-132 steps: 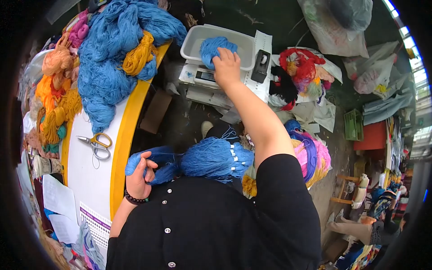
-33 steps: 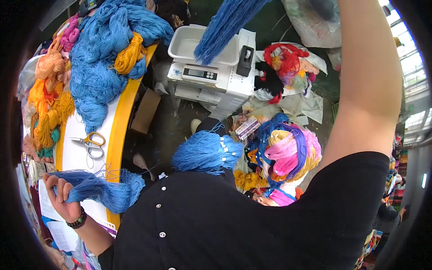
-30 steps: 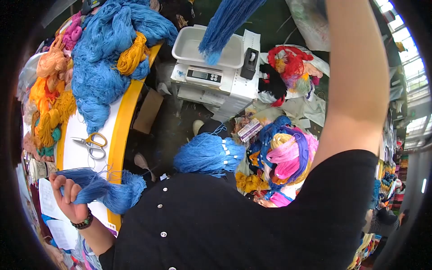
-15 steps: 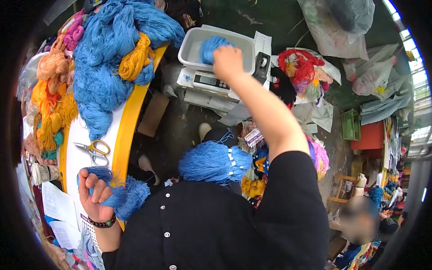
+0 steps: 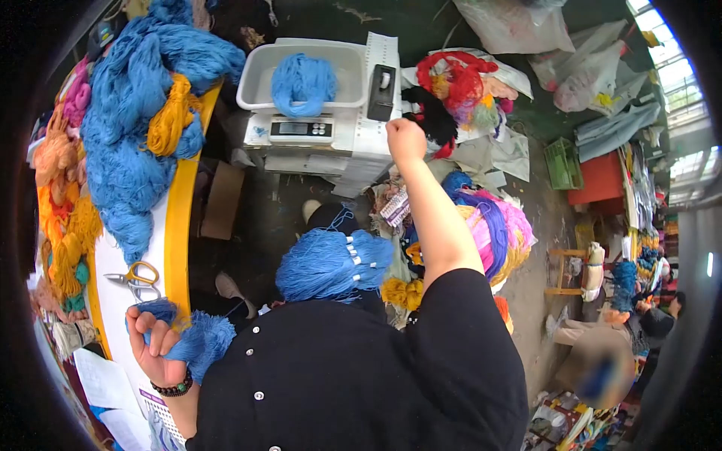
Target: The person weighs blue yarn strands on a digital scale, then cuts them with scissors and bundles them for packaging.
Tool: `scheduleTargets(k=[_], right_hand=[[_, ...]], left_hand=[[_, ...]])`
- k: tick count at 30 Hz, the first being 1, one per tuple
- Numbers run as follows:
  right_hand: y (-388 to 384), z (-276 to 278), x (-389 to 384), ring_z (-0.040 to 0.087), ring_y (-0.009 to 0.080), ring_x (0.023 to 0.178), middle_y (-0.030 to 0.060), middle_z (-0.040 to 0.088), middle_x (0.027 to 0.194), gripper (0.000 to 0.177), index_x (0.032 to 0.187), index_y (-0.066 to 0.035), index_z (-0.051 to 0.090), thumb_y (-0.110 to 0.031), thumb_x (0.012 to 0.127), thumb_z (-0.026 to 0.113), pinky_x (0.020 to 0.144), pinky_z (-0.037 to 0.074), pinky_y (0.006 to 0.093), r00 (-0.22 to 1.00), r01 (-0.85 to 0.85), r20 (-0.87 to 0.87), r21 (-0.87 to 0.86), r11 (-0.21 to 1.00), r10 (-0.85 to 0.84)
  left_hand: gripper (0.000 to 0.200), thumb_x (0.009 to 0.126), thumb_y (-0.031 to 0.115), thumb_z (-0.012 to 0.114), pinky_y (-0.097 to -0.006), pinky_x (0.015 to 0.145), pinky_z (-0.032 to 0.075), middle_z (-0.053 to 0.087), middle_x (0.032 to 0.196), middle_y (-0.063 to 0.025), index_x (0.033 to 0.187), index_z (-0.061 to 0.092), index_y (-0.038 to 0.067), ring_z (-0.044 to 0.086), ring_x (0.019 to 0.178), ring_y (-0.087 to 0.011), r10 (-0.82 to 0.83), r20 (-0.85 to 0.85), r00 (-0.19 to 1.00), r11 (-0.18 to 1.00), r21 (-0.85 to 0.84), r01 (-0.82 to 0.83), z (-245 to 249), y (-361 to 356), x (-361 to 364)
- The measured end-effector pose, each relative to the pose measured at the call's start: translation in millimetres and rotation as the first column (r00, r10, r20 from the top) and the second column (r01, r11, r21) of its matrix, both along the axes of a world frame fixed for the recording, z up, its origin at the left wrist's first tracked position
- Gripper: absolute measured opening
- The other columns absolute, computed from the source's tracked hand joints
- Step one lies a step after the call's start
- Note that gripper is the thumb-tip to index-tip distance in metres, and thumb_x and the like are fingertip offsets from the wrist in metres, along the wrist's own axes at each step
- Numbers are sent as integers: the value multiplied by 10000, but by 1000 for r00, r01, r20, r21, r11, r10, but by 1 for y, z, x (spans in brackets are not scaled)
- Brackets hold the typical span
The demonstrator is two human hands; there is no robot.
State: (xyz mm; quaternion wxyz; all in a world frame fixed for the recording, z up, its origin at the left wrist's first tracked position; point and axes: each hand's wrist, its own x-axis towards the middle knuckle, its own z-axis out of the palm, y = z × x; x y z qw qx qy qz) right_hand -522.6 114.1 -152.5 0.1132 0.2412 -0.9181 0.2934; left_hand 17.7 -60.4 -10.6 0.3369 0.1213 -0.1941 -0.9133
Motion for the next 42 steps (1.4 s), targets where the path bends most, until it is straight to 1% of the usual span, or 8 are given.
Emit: scheduleTargets(k=[8,18,25,27,30,35,39,42], right_hand=[[-21,-46,-3,631,309,888,89,675,892,149,850,-137,733,-197,741,651,791,516,415,945,-305,-63,198,932,322],[-36,-51,-9,617,322,746,118,636,763,97,694,-97,685,-138,697,597,675,497,433,879,-281,-232,455,845,417],[-35,-31,7,611,327,782,110,645,802,53,723,-102,673,-116,724,622,716,483,438,960,-145,-179,344,928,217],[-36,-10,21,612,302,793,109,644,797,22,701,-103,669,-110,706,649,717,469,432,934,-83,-349,-11,997,74],[-44,36,43,579,268,834,66,639,863,197,895,-108,684,-88,701,713,774,427,391,835,-292,-526,-171,941,163],[-100,78,85,564,240,920,54,608,898,844,1350,-112,439,-216,594,800,828,400,400,641,-539,-543,184,822,542],[-134,53,71,562,228,993,53,612,906,738,1344,-132,451,-85,653,705,938,387,415,523,-474,-627,348,809,577],[-140,80,68,616,323,804,100,643,858,706,1362,-106,418,16,686,584,832,471,399,706,-635,-284,151,757,649]], left_hand=[[335,1041,285,317,-211,505,385,646,963,-59,1171,526,59,438,528,-73,-16,6,1000,1000,-22,16,4,1,-9],[342,1043,268,310,-211,501,381,648,968,-62,1190,527,49,430,524,-70,-4,32,999,999,-36,6,6,5,-14],[353,1042,272,315,-211,503,385,650,971,-60,1192,539,46,420,523,-66,-2,17,1000,999,-43,3,8,5,-12],[354,1042,271,313,-211,503,386,650,969,-60,1195,539,46,422,524,-66,19,15,1000,998,-55,-18,8,4,-7],[357,1043,272,310,-209,504,389,651,970,-60,1195,542,47,426,525,-66,32,22,999,998,-49,-31,5,2,-4],[364,1043,276,307,-206,500,385,660,975,-62,1184,551,46,427,523,-65,19,11,1000,1000,-6,-19,3,2,-12],[364,1043,276,308,-203,492,375,666,960,-62,1174,554,42,423,515,-62,38,10,999,999,-21,-38,6,4,-4],[320,1043,262,306,-206,462,359,636,884,-41,1117,542,59,404,500,-51,116,60,991,993,-7,-115,7,5,7]])
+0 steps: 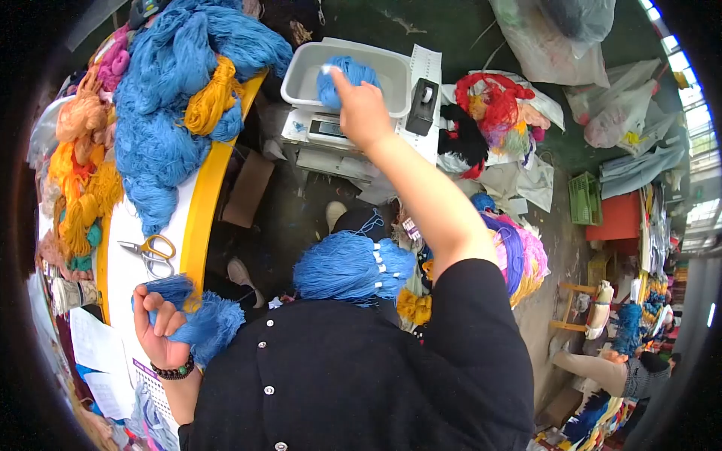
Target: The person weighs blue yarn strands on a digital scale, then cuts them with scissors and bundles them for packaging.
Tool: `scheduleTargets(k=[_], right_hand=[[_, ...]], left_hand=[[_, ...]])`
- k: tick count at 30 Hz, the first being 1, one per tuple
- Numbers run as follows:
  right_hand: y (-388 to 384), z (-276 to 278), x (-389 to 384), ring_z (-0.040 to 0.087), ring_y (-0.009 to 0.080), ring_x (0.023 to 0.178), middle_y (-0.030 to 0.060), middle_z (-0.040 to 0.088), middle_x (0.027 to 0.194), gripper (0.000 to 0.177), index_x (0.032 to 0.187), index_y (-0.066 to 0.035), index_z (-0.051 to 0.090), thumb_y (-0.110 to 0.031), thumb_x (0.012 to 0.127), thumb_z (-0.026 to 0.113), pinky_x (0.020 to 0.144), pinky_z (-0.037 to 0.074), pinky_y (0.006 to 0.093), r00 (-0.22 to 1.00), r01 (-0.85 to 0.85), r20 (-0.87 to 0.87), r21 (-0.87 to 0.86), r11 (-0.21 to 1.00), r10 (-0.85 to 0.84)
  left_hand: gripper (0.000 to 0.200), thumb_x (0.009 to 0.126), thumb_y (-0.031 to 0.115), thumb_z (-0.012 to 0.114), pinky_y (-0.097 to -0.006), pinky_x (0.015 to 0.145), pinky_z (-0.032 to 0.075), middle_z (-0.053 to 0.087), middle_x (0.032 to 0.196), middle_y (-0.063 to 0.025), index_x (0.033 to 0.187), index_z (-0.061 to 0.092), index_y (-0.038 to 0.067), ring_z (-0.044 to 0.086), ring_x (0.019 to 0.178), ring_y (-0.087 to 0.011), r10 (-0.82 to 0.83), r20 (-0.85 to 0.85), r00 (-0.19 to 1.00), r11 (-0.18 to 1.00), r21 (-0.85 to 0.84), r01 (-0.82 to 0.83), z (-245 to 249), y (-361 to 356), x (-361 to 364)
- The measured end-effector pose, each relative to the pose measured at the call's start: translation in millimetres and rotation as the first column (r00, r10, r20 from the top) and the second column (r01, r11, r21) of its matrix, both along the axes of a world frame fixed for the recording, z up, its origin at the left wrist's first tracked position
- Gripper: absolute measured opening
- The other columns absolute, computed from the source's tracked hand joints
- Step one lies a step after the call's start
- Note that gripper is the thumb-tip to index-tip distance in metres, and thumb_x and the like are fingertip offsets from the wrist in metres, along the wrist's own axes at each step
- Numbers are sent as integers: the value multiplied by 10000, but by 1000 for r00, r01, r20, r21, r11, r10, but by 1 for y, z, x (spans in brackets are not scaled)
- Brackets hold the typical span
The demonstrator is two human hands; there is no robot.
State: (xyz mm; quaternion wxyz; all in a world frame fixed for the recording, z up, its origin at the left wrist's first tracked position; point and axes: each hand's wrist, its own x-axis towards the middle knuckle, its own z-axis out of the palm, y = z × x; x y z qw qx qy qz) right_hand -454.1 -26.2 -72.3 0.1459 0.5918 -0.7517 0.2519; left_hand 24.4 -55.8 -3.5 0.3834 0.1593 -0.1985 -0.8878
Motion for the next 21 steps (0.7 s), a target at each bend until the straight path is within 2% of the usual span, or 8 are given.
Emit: scheduleTargets(k=[2,4,6,8,13,15,18,21], right_hand=[[-4,43,9,637,235,730,102,655,818,689,1380,-78,365,-9,737,602,710,504,330,882,-2,463,-177,984,85],[-4,112,12,608,123,704,75,632,777,663,1383,-39,346,-69,795,653,606,449,252,584,-76,771,-259,963,254],[-2,177,-4,605,136,683,87,639,908,546,1287,-2,458,-44,784,664,614,458,252,514,-198,779,-299,934,358],[17,249,66,480,73,520,2,534,709,521,1247,-32,463,27,756,629,489,375,210,383,-243,786,-420,874,485],[60,333,149,463,91,539,39,549,734,513,1297,62,400,-31,832,596,490,365,213,670,-284,368,-675,681,645],[83,320,186,520,109,623,60,567,851,522,1288,40,428,-22,808,622,560,407,227,554,-305,522,-598,741,649],[109,287,231,605,136,749,93,595,1026,540,1275,9,470,-8,771,663,664,471,248,357,-361,729,-470,806,585],[97,227,253,603,291,903,154,551,1177,748,1395,-70,285,28,748,647,744,486,357,581,-604,665,-34,796,470]], left_hand=[[323,1044,259,300,-201,464,340,631,893,-39,1124,540,58,387,498,-50,4,-15,1000,1000,-5,-4,-6,-4,9],[327,1041,267,312,-207,477,342,630,904,-43,1137,547,61,392,509,-51,-25,-59,998,1000,7,26,-8,-4,12],[335,1036,282,328,-214,488,350,631,913,-50,1131,564,64,408,521,-51,-73,-129,989,997,23,77,-11,-6,11],[354,1032,299,336,-210,493,353,632,911,-46,1181,567,75,420,531,-49,-138,-205,969,989,18,145,-17,-9,11],[644,953,404,520,-189,416,304,540,607,3,1473,267,120,396,433,-49,-429,-494,756,891,-94,444,-22,-14,-2],[532,955,337,532,-183,442,315,571,694,-3,1422,392,126,397,472,-41,-557,-552,621,828,-308,469,-34,-17,-9],[436,938,192,530,-172,493,324,590,914,-23,1356,473,84,398,529,-36,-390,-273,880,911,-256,324,-23,-10,-9],[412,925,141,520,-169,498,315,596,973,-33,1296,496,-38,388,537,-23,-198,111,974,889,-397,226,18,4,-32]])
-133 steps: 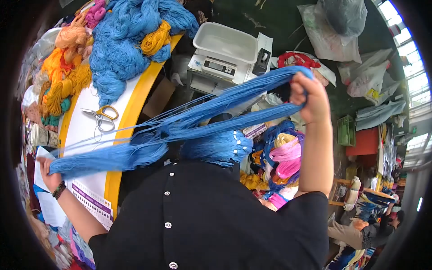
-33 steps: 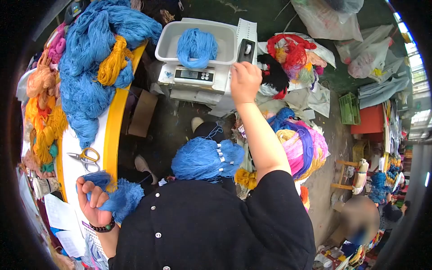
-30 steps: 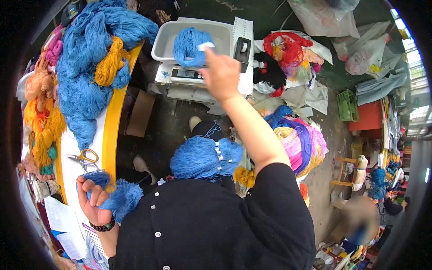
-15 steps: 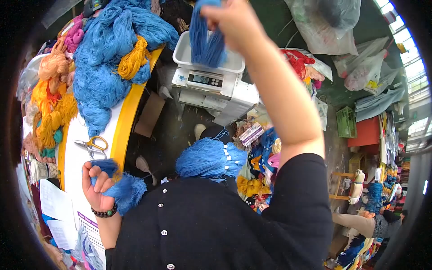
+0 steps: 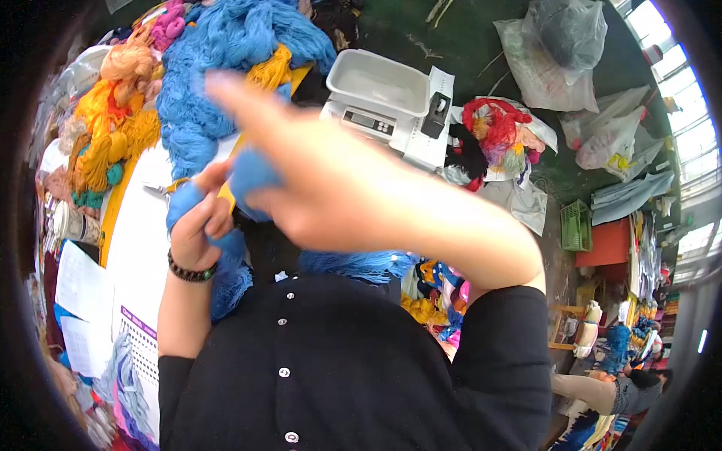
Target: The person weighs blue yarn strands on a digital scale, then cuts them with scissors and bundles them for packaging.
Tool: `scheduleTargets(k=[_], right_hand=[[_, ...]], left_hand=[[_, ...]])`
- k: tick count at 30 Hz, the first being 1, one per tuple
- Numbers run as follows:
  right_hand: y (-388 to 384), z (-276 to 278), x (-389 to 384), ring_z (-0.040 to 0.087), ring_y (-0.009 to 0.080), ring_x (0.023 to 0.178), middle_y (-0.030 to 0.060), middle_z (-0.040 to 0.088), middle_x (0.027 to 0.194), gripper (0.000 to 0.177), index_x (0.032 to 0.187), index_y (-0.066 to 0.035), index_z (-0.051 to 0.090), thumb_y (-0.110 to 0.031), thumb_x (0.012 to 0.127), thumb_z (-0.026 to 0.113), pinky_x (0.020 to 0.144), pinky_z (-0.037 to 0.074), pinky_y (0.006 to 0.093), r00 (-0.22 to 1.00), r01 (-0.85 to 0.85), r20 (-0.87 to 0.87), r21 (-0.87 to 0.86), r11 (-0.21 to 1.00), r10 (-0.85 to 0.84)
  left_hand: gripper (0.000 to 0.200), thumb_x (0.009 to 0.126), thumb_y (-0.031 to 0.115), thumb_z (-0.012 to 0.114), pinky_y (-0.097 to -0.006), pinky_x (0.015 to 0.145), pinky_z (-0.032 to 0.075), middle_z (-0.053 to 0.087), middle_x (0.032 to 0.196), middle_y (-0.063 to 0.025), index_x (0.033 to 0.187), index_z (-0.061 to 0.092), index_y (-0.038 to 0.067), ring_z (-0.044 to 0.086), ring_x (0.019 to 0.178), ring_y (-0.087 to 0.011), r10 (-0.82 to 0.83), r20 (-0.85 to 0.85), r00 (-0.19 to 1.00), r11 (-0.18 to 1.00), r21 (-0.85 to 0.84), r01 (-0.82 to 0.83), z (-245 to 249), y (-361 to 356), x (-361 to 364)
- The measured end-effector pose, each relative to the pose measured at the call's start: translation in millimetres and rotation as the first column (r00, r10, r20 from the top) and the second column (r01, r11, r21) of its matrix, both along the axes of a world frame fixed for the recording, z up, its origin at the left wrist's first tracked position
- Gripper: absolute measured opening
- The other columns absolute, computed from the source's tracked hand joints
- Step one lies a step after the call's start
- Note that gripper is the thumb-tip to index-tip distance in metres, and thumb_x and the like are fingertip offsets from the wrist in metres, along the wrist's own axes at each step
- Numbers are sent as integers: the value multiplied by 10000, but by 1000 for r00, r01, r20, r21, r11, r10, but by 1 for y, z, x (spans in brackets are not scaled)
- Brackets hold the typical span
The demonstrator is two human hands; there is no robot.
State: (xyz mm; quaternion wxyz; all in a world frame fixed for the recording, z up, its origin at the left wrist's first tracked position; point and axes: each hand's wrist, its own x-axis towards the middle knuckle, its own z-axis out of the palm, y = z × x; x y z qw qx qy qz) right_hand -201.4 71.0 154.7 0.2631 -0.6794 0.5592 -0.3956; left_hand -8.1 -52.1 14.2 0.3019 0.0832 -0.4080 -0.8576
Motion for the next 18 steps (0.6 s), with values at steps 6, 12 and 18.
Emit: scheduleTargets(k=[6,12,18], right_hand=[[13,-48,32,630,386,827,208,633,904,887,1475,-107,162,49,736,628,658,496,441,876,-82,-456,185,979,159],[32,-53,24,616,191,703,84,597,737,815,1474,-88,201,1,806,659,638,463,328,992,-92,110,235,968,68],[36,-91,16,525,119,1027,26,550,1118,374,1205,-28,554,-54,845,653,918,411,289,743,159,625,181,971,-238]], left_hand=[[307,960,333,498,-204,401,271,536,611,-6,1088,590,70,398,437,-50,-299,342,891,954,77,290,5,17,-4],[272,839,253,692,-220,508,356,541,579,3,727,622,15,462,529,-76,-285,420,862,870,-265,417,29,29,16],[322,908,220,606,-229,509,346,496,559,7,647,567,35,434,525,-84,-84,400,913,890,-383,250,28,39,17]])
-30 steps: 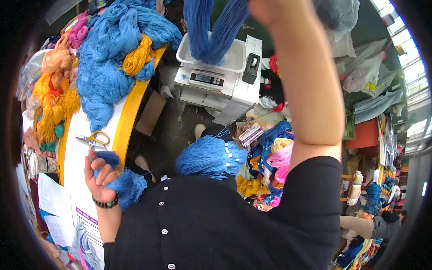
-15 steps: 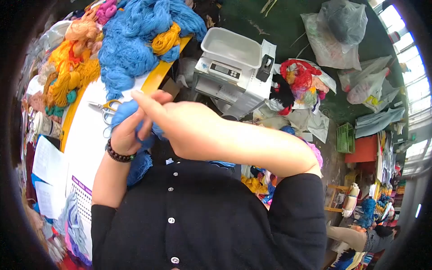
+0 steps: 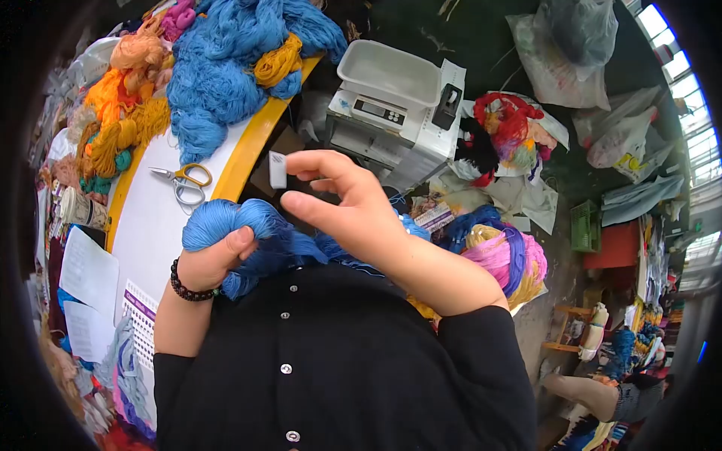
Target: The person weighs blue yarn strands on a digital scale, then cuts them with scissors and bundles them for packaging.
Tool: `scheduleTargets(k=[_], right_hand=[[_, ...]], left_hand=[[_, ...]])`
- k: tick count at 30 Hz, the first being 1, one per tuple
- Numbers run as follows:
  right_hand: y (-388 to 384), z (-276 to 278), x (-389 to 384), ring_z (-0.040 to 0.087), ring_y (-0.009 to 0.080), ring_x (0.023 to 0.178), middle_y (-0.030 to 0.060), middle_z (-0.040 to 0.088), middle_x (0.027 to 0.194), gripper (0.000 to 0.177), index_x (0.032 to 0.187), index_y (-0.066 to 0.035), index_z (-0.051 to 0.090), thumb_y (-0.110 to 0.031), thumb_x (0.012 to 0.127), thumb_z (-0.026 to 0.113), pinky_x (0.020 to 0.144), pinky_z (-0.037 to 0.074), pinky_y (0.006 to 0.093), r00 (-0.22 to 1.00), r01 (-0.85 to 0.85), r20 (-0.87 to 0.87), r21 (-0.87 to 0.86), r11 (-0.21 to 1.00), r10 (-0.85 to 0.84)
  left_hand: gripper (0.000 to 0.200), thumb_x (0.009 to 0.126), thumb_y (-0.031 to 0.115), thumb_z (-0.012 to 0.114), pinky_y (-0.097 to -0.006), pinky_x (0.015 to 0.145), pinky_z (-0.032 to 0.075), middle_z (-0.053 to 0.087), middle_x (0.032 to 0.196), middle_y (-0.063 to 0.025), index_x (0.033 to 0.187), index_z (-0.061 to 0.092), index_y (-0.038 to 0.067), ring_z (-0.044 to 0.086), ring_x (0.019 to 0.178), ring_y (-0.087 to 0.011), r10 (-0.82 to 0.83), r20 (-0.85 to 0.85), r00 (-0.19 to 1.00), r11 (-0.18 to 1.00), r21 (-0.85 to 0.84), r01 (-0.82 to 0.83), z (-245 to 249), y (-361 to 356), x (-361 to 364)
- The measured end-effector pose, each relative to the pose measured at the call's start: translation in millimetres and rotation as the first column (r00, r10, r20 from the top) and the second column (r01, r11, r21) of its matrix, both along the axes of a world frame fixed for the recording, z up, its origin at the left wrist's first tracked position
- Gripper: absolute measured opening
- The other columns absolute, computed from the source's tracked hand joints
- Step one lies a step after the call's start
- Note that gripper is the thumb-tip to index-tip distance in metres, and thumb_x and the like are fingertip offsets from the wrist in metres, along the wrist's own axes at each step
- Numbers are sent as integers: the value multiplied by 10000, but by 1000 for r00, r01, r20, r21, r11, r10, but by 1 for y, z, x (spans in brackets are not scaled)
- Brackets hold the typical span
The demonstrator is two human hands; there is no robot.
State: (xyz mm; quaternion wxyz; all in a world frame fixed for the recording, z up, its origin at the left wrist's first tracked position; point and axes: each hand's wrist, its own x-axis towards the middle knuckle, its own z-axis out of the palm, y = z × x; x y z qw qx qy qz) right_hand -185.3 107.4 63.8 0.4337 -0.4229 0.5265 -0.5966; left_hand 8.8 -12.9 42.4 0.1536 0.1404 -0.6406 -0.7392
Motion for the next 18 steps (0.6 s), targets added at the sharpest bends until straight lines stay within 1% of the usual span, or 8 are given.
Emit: scheduleTargets(k=[1,4,8,9,12,13,15,18], right_hand=[[3,-2,-1,509,124,1058,38,539,1147,296,1122,-27,575,-42,838,656,938,395,300,994,-20,103,-80,997,28],[8,-5,6,533,178,1074,69,574,1098,193,974,-45,636,-112,810,711,963,382,317,992,-24,-130,-205,978,-2],[0,-19,12,536,198,1076,82,580,1100,184,952,-56,639,-117,797,718,951,393,320,993,-12,-121,-179,984,-10],[-4,-26,8,536,199,1082,91,577,1129,293,1062,-44,619,-144,806,720,940,406,318,964,-25,-263,-202,979,-29],[-2,-19,6,504,188,1133,108,537,1225,479,1266,-15,506,-130,837,686,976,383,325,949,-42,-315,-127,991,0],[-6,-24,0,506,189,1144,128,530,1244,635,1406,-17,331,-209,886,642,972,392,332,951,-151,-291,-147,978,103],[-10,-21,-3,531,173,1076,126,558,1174,650,1433,-20,258,-265,926,583,934,415,325,948,-318,18,27,948,318],[-15,1,-14,549,135,927,78,590,999,635,1413,-34,286,-348,937,565,821,445,287,845,-525,100,339,781,525]], left_hand=[[327,917,214,592,-231,510,344,497,566,5,645,562,34,436,529,-86,25,0,1000,1000,-7,-25,0,0,-1],[316,920,204,586,-231,516,346,505,585,-1,654,560,34,446,547,-85,55,25,998,998,-31,-54,2,0,-6],[302,918,203,589,-226,521,347,512,597,-2,666,562,39,451,556,-83,23,18,1000,999,-43,-22,1,2,-12],[300,916,205,592,-224,522,348,513,598,-1,666,564,42,453,559,-80,51,29,998,998,-35,-50,2,4,-13],[303,911,216,601,-220,522,348,515,593,5,660,569,48,453,557,-75,62,55,997,997,-39,-60,3,2,-13],[308,907,223,607,-219,520,348,515,588,10,654,571,51,451,552,-72,41,68,997,998,-47,-38,3,0,-13],[313,900,232,616,-219,517,347,515,581,14,648,571,52,448,545,-71,-19,95,995,999,-31,22,5,-4,-13],[327,883,256,639,-219,512,346,511,564,23,637,568,53,442,528,-73,-104,131,986,995,2,105,14,-12,-15]])
